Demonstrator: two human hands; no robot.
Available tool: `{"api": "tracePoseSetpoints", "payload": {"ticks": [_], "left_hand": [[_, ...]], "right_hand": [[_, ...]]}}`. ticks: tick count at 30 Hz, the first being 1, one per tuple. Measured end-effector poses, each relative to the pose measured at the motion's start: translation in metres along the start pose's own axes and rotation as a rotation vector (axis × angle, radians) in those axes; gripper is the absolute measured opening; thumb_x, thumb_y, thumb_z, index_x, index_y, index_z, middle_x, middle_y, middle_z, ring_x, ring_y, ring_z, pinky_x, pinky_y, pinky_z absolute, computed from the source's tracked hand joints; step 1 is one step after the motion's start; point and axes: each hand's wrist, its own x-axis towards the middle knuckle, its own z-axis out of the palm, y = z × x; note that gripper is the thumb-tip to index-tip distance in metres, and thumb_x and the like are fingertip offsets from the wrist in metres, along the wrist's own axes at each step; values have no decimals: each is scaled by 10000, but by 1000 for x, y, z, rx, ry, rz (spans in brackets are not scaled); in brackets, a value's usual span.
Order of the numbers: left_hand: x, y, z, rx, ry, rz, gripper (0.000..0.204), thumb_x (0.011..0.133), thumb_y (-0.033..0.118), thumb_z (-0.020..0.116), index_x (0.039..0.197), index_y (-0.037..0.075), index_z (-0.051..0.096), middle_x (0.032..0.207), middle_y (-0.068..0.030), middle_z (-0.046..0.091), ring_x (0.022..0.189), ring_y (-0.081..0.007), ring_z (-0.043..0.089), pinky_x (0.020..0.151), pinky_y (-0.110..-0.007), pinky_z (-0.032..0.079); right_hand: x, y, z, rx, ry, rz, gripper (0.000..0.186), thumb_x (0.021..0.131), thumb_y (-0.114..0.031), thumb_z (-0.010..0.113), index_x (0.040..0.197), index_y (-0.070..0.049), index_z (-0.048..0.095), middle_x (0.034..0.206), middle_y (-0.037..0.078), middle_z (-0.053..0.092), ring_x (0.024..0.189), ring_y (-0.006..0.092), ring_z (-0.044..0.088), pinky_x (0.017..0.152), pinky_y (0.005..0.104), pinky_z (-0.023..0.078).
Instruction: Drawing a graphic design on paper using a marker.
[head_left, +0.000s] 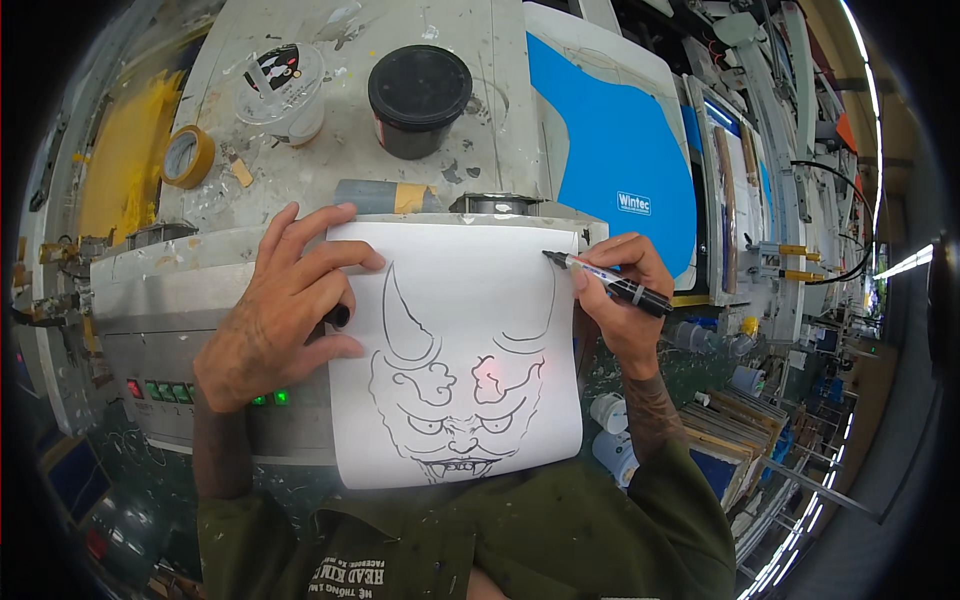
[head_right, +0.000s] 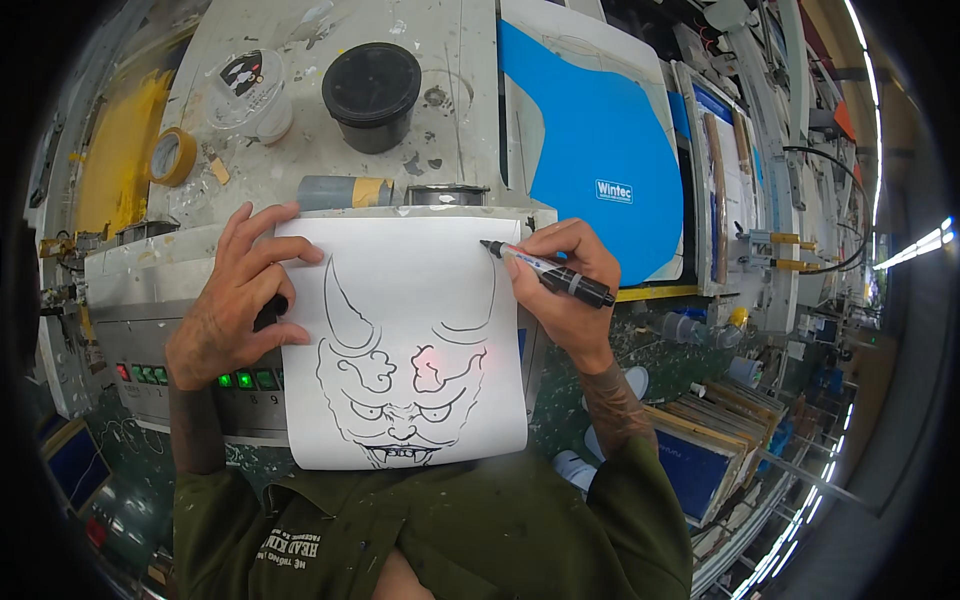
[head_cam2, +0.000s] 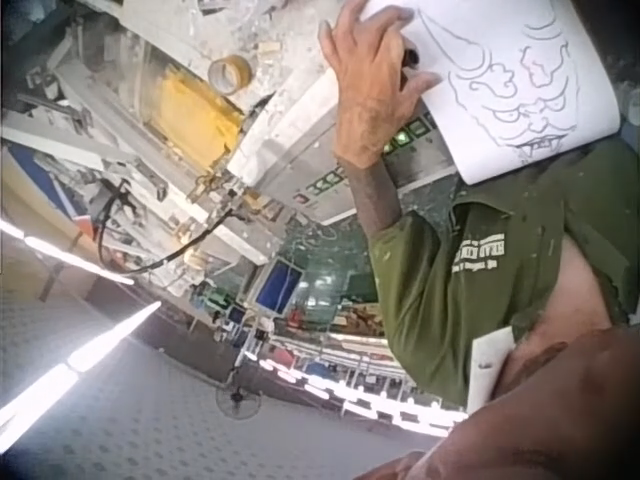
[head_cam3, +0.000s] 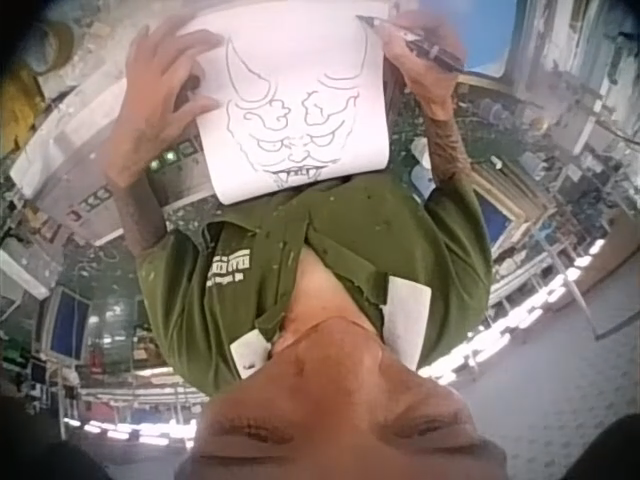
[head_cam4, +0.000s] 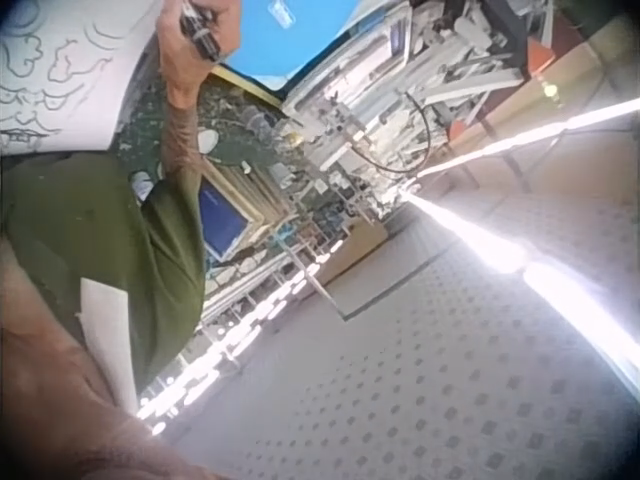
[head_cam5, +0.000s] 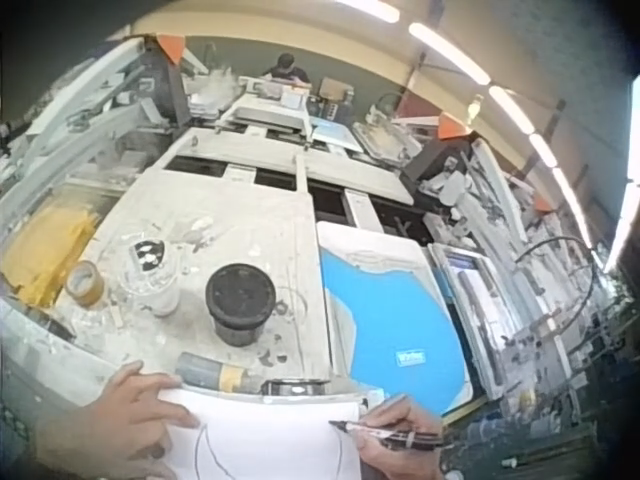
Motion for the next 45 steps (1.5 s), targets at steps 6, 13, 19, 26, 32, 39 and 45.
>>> {"api": "tracePoseSetpoints", "payload": {"ticks": [6,13,19,26,32,39,45], "left_hand": [[2,4,-2,-37,9,-2,475,705,162,976,930,106,561,1503,-54,633,1641,-408,358,1363,-710,196],[1,3,-2,-36,13,1,476,704,163,975,929,105,559,1504,-50,630,1638,-411,362,1358,-717,205],[2,3,-3,-37,9,0,472,709,169,974,931,106,562,1502,-47,631,1639,-407,363,1363,-713,203],[0,4,-1,-30,2,-15,462,722,189,968,930,111,563,1505,-42,631,1648,-401,353,1366,-714,196],[0,0,0,-8,-2,3,492,756,354,941,904,108,541,1510,-59,640,1636,-443,363,1354,-748,189],[-1,0,1,-16,3,4,489,754,338,944,921,110,545,1512,-55,641,1641,-437,360,1353,-750,189],[-1,1,0,-15,0,7,486,757,344,941,921,112,546,1521,-54,638,1640,-438,359,1347,-756,194]], "right_hand": [[-6,1,1,-41,-14,-59,231,859,27,878,988,-2,688,972,112,738,882,148,727,784,301,618],[-13,-2,2,-31,-76,-72,252,803,59,859,951,-7,667,970,105,719,891,172,728,783,314,627],[-14,-1,1,-41,-100,-142,253,780,62,861,941,-15,681,941,107,728,843,178,729,729,309,606],[-15,-8,5,-72,-158,-187,258,749,50,884,892,-31,685,865,101,742,765,184,727,678,316,577],[-18,-8,3,-100,-235,-190,265,788,65,852,920,-31,642,923,103,709,813,176,681,723,313,558],[-21,-10,6,-95,-265,-157,267,783,74,847,917,-30,640,915,101,705,803,174,687,703,309,553],[-23,-12,6,-97,-279,-106,274,772,84,844,909,-30,636,906,102,705,784,172,679,683,311,547]]}}
